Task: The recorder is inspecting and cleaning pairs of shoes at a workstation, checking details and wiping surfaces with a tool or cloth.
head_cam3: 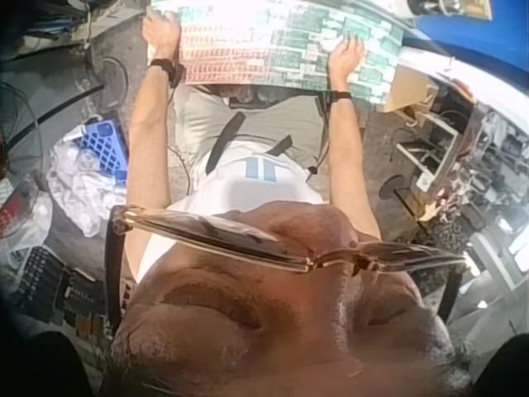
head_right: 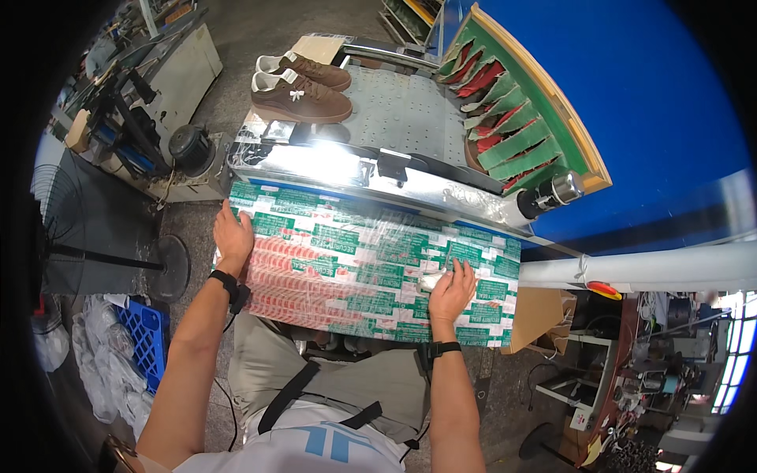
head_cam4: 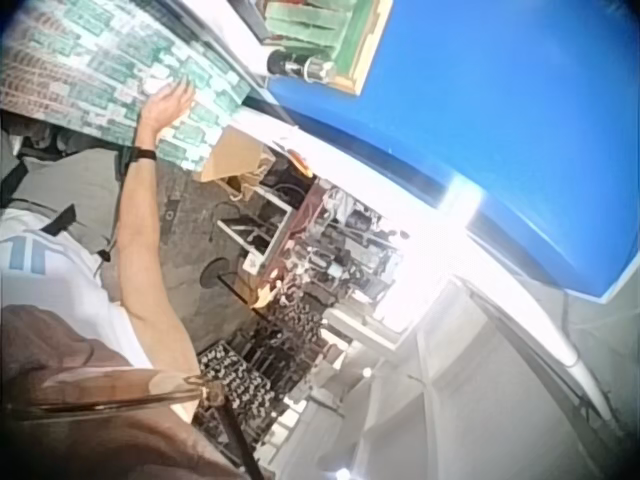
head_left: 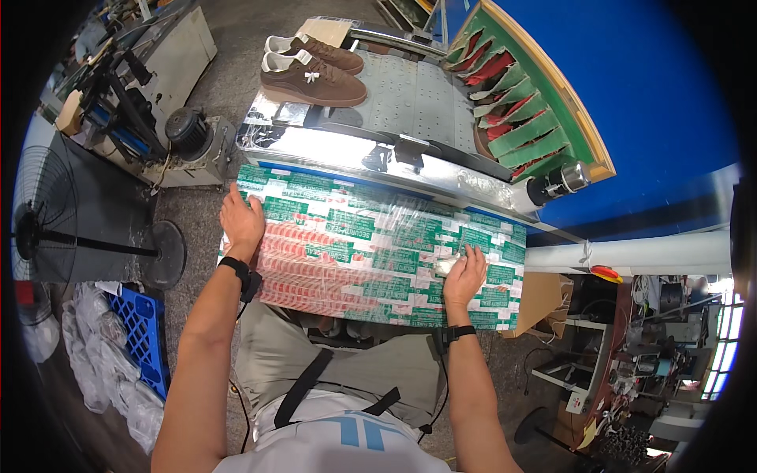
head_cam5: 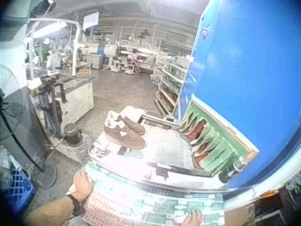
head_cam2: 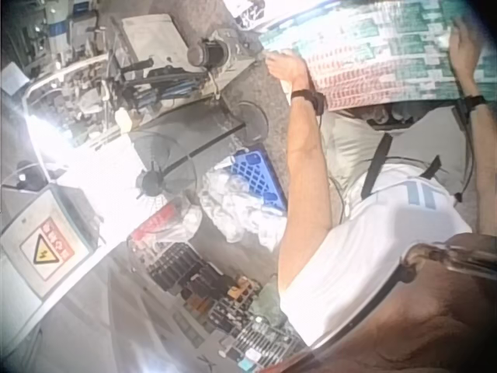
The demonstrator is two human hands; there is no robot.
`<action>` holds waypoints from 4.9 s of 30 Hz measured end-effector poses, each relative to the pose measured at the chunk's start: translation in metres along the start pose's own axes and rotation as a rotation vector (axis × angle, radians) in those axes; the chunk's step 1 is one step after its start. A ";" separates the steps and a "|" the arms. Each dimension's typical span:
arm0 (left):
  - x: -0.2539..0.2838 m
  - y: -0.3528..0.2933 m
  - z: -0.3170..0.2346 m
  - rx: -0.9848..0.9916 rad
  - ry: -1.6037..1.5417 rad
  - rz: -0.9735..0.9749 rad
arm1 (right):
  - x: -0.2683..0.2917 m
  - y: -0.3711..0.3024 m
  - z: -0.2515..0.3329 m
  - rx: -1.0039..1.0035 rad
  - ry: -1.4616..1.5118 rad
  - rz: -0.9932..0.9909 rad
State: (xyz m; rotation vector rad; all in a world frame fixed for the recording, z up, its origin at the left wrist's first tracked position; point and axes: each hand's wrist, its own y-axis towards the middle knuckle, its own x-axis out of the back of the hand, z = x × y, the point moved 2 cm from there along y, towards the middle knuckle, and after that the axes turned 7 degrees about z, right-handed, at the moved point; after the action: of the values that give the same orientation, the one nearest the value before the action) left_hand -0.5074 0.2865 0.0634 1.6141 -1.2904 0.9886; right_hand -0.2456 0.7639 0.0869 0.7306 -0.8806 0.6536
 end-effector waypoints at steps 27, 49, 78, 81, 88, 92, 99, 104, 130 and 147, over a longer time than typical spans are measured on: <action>0.003 0.001 -0.002 0.007 -0.020 -0.002 | -0.001 0.001 -0.003 0.003 0.032 0.012; 0.015 -0.001 -0.005 0.042 0.033 0.040 | 0.007 0.198 0.102 0.312 0.381 0.014; 0.014 0.001 -0.019 0.036 0.018 0.096 | -0.098 0.427 0.072 -0.177 0.043 0.056; 0.008 0.000 -0.015 0.017 0.010 0.080 | -0.078 0.419 0.073 -0.306 0.728 0.288; 0.017 -0.001 -0.010 0.012 -0.018 0.095 | 0.045 0.280 0.143 -0.195 1.072 0.519; 0.010 0.003 -0.005 -0.014 0.001 0.024 | 0.073 0.137 0.155 -0.053 1.047 0.514; -0.008 0.013 0.002 -0.031 -0.056 -0.072 | 0.008 -0.053 0.195 -0.145 0.835 0.498; 0.005 -0.006 0.005 -0.197 -0.180 -0.149 | -0.012 -0.083 0.198 -0.072 0.579 0.351; 0.087 -0.197 -0.104 -0.345 -0.818 0.485 | 0.047 -0.055 0.191 -0.220 1.567 0.674; 0.095 -0.193 -0.117 -0.348 -0.931 0.520 | 0.084 -0.108 0.139 -0.137 1.260 0.778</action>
State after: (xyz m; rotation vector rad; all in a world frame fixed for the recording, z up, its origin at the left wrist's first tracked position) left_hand -0.3118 0.3891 0.1681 1.5165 -2.4379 0.1936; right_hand -0.1850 0.6089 0.1876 -0.2605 0.0288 1.4808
